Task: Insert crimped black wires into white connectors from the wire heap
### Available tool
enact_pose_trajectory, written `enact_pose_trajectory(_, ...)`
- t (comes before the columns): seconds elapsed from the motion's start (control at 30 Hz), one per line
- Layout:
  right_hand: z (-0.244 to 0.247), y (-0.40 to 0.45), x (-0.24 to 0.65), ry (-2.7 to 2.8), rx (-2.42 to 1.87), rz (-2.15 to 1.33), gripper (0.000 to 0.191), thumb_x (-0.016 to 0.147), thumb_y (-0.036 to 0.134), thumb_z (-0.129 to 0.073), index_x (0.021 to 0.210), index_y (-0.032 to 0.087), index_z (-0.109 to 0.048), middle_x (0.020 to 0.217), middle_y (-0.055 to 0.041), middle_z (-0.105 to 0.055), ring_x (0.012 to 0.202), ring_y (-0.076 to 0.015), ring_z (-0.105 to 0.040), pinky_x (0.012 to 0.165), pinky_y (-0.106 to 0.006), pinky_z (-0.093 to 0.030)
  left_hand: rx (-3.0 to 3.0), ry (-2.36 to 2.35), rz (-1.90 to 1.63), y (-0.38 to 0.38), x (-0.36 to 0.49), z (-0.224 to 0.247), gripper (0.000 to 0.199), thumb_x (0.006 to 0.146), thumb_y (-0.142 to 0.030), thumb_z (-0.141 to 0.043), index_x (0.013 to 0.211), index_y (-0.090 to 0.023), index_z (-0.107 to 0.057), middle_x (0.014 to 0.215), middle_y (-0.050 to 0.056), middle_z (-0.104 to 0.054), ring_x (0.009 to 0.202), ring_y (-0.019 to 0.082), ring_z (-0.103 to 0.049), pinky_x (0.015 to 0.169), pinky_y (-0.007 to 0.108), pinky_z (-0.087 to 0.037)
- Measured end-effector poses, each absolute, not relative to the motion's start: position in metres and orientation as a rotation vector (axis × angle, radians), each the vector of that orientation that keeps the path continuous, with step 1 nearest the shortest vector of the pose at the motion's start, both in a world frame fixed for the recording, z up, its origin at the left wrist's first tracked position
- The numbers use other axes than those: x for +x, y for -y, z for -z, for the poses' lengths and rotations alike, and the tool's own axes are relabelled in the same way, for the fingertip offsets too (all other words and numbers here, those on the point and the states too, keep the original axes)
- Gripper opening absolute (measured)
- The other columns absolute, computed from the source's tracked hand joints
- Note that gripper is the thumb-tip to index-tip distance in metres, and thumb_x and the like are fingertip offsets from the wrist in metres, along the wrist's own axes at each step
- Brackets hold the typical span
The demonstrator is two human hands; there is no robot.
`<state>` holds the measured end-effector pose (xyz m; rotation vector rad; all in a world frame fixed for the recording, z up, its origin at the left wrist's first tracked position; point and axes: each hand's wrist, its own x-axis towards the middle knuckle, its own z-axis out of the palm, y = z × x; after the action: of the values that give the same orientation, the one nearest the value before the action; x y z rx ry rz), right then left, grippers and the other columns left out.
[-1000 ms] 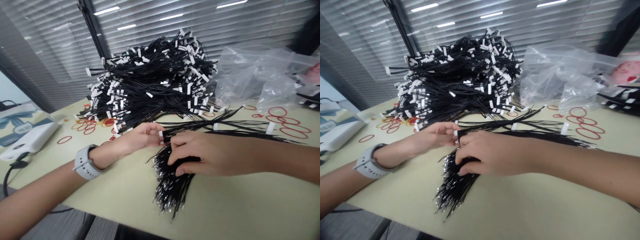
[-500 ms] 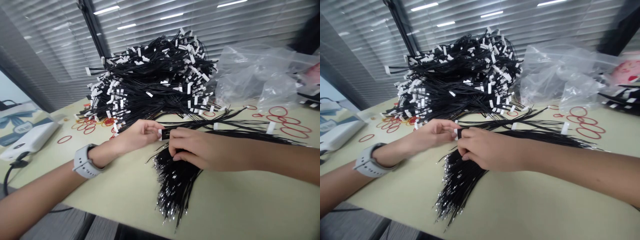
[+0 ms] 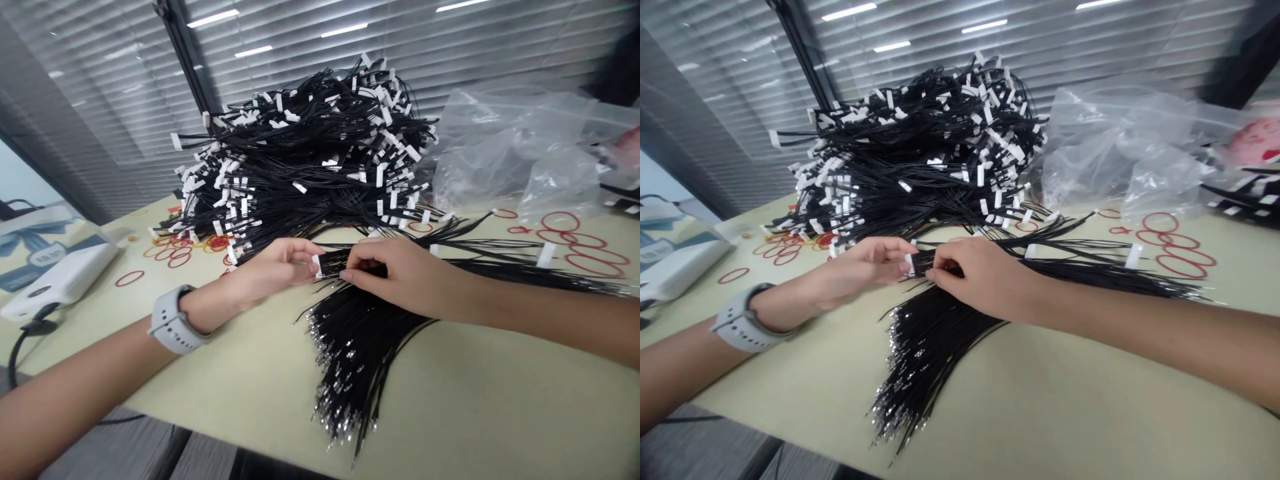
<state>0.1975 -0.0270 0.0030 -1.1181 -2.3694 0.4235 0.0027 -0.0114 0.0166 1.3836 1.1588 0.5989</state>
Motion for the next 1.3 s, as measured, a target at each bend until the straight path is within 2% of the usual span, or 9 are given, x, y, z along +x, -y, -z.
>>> enact_pose_trajectory(0.2,0.0,0.03,0.195,2.264,-1.164,-0.405,0.014,0.081,0.022,-0.049,0.082,0.021,-0.063,0.081,0.0038,-0.063,0.073,-0.0074,-0.053,0.069,-0.021,-0.037,1.377,-1.169,-0.601,0.012,0.004,-0.017,0.018,0.074,-0.008,-0.057,0.091,-0.012,-0.055,0.081,0.001,-0.059,0.068,0.007,-0.054,0.069,0.022,-0.042)
enact_pose_trajectory(0.4,-0.001,0.032,0.193,2.222,-1.204,-0.413,0.014,0.079,0.026,-0.05,0.073,0.019,-0.06,0.067,0.0048,-0.059,0.059,-0.0059,-0.048,0.055,-0.02,-0.033,1.456,-1.134,-0.593,0.011,0.001,-0.013,0.02,0.072,-0.008,-0.057,0.091,-0.013,-0.054,0.08,0.001,-0.059,0.066,0.007,-0.053,0.063,0.022,-0.039)
enact_pose_trajectory(0.87,0.006,0.029,0.194,2.235,-1.208,-0.492,0.02,0.079,0.026,-0.048,0.07,0.017,-0.063,0.062,0.0019,-0.058,0.052,-0.0058,-0.045,0.052,-0.021,-0.031,1.407,-1.182,-0.632,0.015,0.005,-0.012,0.023,0.07,-0.009,-0.06,0.092,-0.013,-0.053,0.079,0.001,-0.058,0.07,0.009,-0.053,0.068,0.024,-0.039)
enact_pose_trajectory(1.3,0.008,0.027,0.194,2.25,-1.182,-0.549,0.018,0.077,0.023,-0.048,0.07,0.017,-0.063,0.059,0.0034,-0.058,0.049,-0.0046,-0.044,0.051,-0.021,-0.03,1.383,-1.23,-0.614,0.021,0.009,-0.017,0.024,0.07,-0.003,-0.056,0.091,-0.013,-0.052,0.076,-0.001,-0.056,0.067,0.008,-0.053,0.069,0.025,-0.039)
